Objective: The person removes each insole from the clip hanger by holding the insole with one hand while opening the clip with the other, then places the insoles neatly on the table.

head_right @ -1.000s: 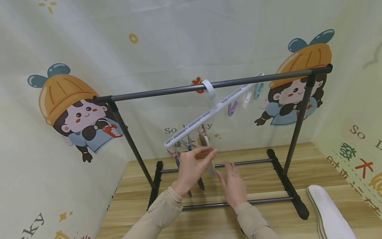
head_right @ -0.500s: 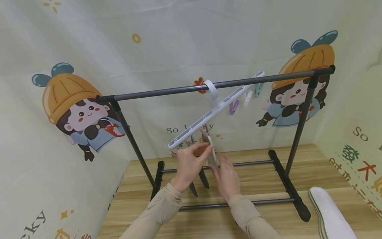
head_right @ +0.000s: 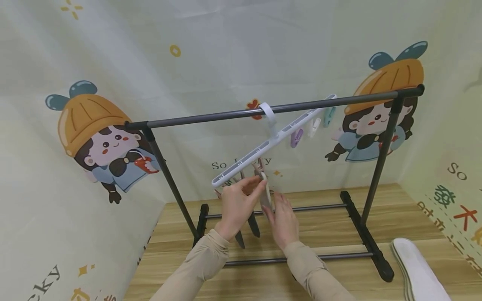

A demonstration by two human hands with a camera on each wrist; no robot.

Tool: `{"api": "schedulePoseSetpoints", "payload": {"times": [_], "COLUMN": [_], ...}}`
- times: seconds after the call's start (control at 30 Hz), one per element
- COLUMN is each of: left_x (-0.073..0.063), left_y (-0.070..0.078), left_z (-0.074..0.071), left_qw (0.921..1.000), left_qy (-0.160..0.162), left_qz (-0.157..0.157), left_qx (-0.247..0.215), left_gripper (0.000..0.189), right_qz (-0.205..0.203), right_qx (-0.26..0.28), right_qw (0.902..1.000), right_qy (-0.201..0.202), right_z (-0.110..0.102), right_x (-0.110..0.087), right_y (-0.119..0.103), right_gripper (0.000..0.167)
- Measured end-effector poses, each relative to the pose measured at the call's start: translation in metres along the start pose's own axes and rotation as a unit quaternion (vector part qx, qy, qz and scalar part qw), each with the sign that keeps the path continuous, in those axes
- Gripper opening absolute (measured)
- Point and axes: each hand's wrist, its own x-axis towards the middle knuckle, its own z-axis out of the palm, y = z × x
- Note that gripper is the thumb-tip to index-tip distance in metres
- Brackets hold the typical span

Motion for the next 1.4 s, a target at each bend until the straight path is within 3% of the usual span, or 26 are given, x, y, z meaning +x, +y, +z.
{"api": "schedulePoseSetpoints", "payload": {"times": [0.43,0.73,0.97,1.4], "left_x": [0.006,0.014,0.022,0.035], "left_y": [0.004,0.003,-0.001,-0.003], "left_z": [-0.003,0.000,0.008,0.015], "left_qw": [0.9982,0.9965,0.9960,0.9970], "left_qy": [-0.021,-0.034,-0.039,-0.030], "left_qz": [-0.029,-0.030,-0.049,-0.052], "left_qx": [0.049,0.070,0.064,0.048], "left_gripper": [0.041,0.041,0.046,0.034], "right_qz": [0.006,0.011,0.006,-0.005], "right_qx": [0.000,-0.002,-0.011,-0.012], "right_qw": [0.9999,0.9999,0.9998,0.9997], "right_qy": [0.013,0.013,0.014,0.022], "right_z": [0.002,0.001,0.001,0.002], "right_x": [0.005,0.004,0.001,-0.004], "right_y": [0.003,0.003,0.001,0.002], "right_gripper": [0.048,0.043,0.040,0.041]}}
